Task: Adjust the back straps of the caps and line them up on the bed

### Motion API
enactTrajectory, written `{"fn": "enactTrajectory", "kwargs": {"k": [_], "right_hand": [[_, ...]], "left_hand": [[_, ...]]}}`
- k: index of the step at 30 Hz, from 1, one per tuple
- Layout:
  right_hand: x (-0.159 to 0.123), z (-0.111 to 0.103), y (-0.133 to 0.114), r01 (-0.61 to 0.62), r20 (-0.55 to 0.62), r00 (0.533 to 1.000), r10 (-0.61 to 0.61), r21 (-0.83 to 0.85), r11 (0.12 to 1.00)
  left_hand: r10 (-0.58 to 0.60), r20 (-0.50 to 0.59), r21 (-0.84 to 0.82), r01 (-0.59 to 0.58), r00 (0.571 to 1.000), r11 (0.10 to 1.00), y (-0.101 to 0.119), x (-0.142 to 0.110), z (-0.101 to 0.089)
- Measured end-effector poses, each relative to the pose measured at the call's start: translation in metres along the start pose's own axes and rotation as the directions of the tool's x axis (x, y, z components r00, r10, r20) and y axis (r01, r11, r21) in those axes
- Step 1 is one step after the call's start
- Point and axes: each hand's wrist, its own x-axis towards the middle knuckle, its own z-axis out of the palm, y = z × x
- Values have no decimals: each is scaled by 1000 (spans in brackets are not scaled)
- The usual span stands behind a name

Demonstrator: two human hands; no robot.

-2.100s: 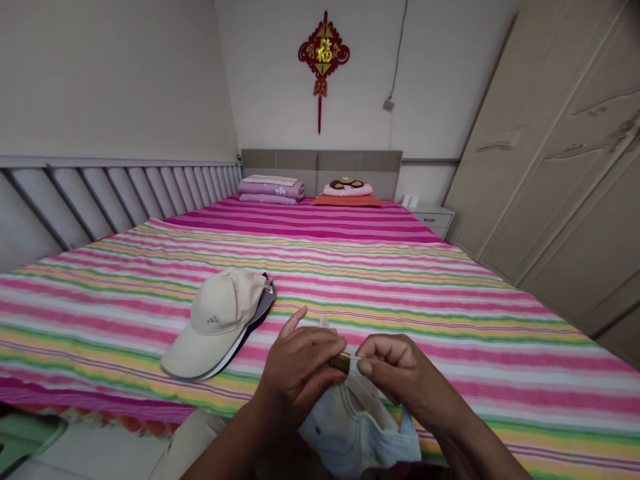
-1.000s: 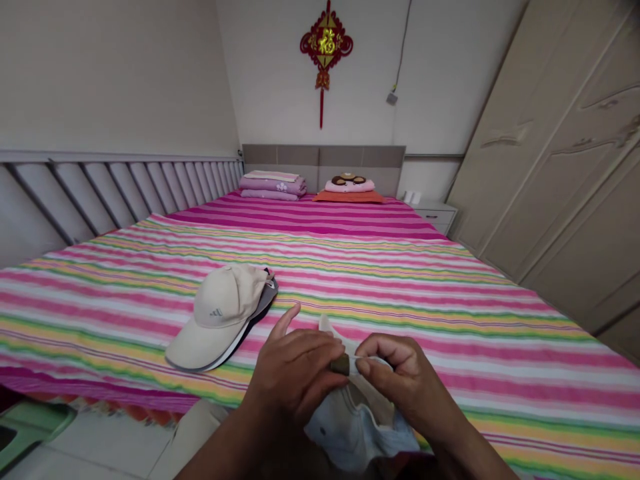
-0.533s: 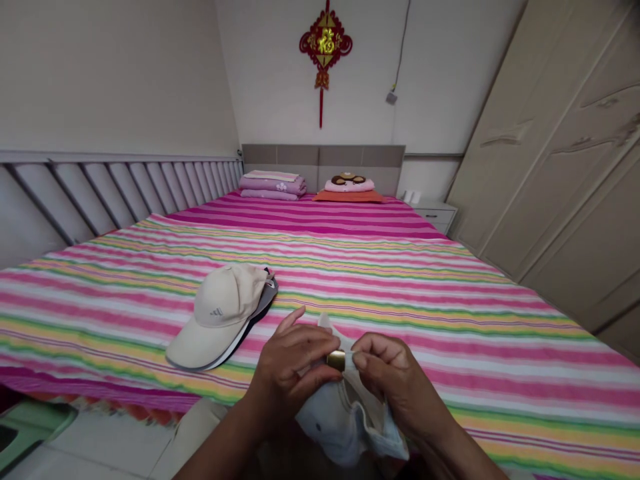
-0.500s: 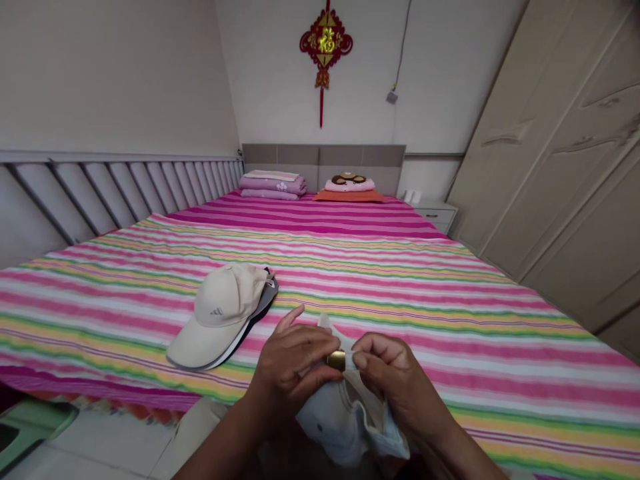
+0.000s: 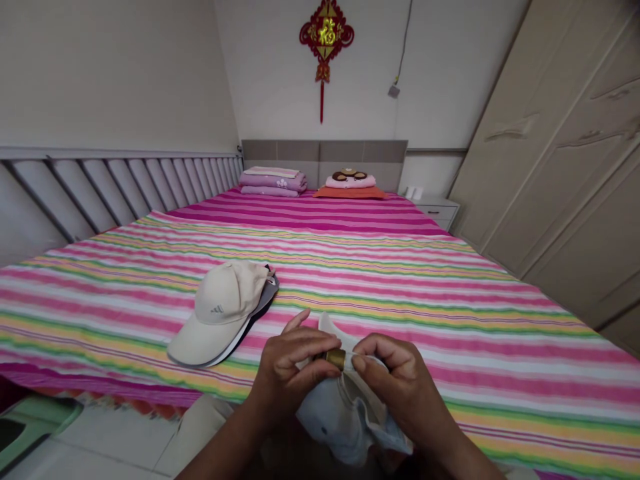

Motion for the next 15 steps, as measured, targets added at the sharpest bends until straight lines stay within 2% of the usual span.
{"fn": "enactTrajectory", "kwargs": {"k": [5, 8, 12, 15], "right_hand": [[2, -1, 2, -8, 1, 1000, 8, -14, 1000], [2, 1, 5, -21, 1, 1000, 21, 43, 999], [2, 10, 9, -68, -57, 995, 85, 248, 966], [3, 18, 12, -67, -128, 984, 120, 357, 932]], "left_hand": [[-5, -11, 5, 5, 1000, 1000, -1, -1, 1], [-60, -27, -41, 59, 998, 997, -3, -3, 3], [-241, 4, -219, 236, 970, 947, -4, -6, 5], [-447, 68, -357, 440, 892, 824, -3, -8, 7]]}}
